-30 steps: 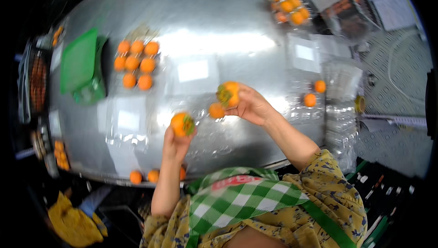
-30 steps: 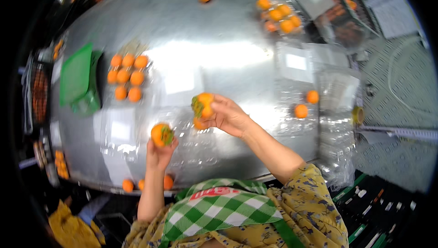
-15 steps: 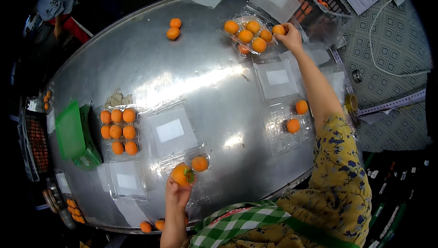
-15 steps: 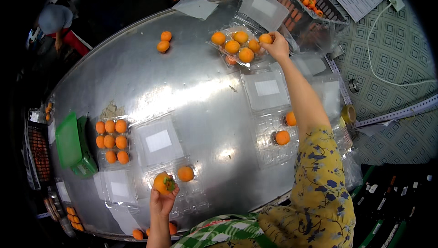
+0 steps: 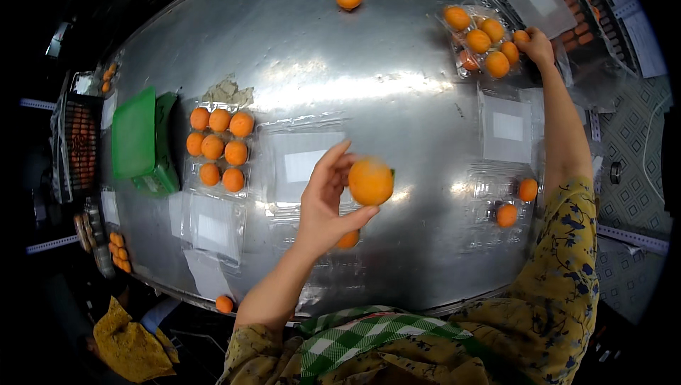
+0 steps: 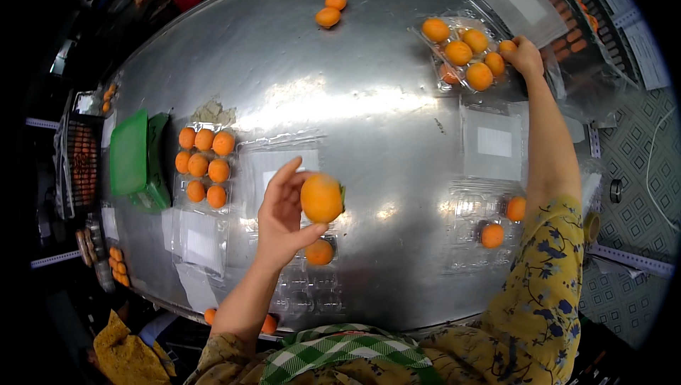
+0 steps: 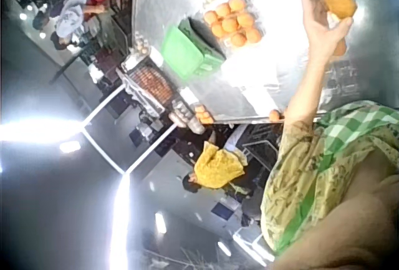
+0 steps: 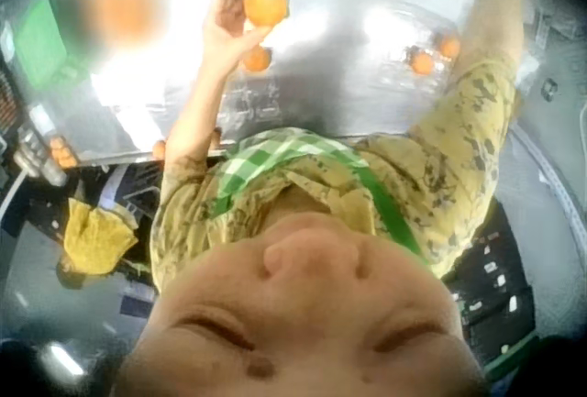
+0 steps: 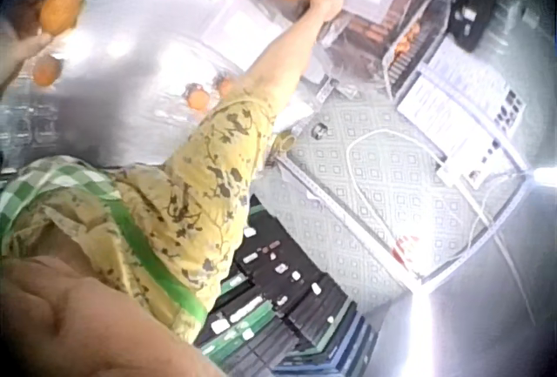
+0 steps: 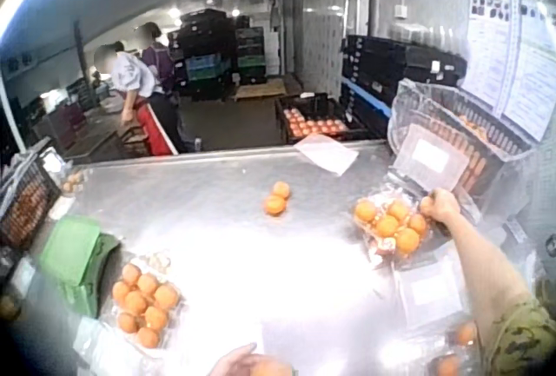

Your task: The person picks up persimmons from a metal table, removes the green calyx from the top of each fruit, and places them into clear plastic clamshell containers. The person works methodically, filling multiple containers with the prepared fruit.

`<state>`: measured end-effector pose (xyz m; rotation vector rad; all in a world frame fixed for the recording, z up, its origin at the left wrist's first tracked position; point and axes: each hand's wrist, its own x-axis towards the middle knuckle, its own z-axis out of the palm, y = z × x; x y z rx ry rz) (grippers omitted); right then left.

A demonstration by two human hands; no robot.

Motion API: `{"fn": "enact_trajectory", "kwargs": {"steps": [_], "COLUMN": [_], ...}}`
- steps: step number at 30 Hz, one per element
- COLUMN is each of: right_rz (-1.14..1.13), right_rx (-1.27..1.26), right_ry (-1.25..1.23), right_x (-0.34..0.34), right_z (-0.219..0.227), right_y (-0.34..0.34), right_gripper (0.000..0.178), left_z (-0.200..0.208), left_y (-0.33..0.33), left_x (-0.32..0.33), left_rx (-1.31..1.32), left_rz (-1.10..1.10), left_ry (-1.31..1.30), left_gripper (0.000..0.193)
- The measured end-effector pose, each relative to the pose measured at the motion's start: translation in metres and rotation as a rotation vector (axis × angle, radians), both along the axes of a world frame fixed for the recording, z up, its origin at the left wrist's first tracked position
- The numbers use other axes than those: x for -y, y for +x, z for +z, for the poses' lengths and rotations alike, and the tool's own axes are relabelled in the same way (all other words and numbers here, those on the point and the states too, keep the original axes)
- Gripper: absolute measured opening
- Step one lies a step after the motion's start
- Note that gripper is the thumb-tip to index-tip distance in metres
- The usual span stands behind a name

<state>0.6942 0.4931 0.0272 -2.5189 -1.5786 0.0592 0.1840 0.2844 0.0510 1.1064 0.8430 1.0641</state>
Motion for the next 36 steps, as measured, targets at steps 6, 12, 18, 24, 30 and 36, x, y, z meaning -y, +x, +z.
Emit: {"fn": "enact_trajectory", "kwargs": {"steps": [6,12,18,24,30,36], "right_rz": [-0.040,0.837,1.001,0.907,0.725,0.672], "right_rx": [0.243,-0.926,-1.079,-1.339,-1.453,-1.007], "right_ry": [0.312,0.215,0.019,-0.062,-0.090,0.224], "right_x": [0.010,0.101,0.177,0.187,0.217,0.275], "right_z": [-0.001,0.057,0.079,0.063,0.052,0.051], "right_y": [-0.025,-0.201,-0.285,-0.295,-0.307,-0.345], "right_gripper": [0.046,0.043,0.064,0.068,0.066,0.057], "left_z": [0.012,0.017,0.019,0.017,0.009,-0.012], "left_y": [0.009,0.011,0.018,0.013,0.007,-0.006], "left_x": [-0.023,-0.022,-0.017,-0.005,0.020,0.074], "left_rx": [-0.402,-0.589,-0.564,-0.491,-0.049,0.670], "left_rz": [0.106,0.197,0.171,0.160,0.123,-0.025], "left_ry": [0.476,0.682,0.624,0.524,0.157,-0.660], "left_gripper": [0.087,0.091,0.092,0.091,0.081,0.048]}}
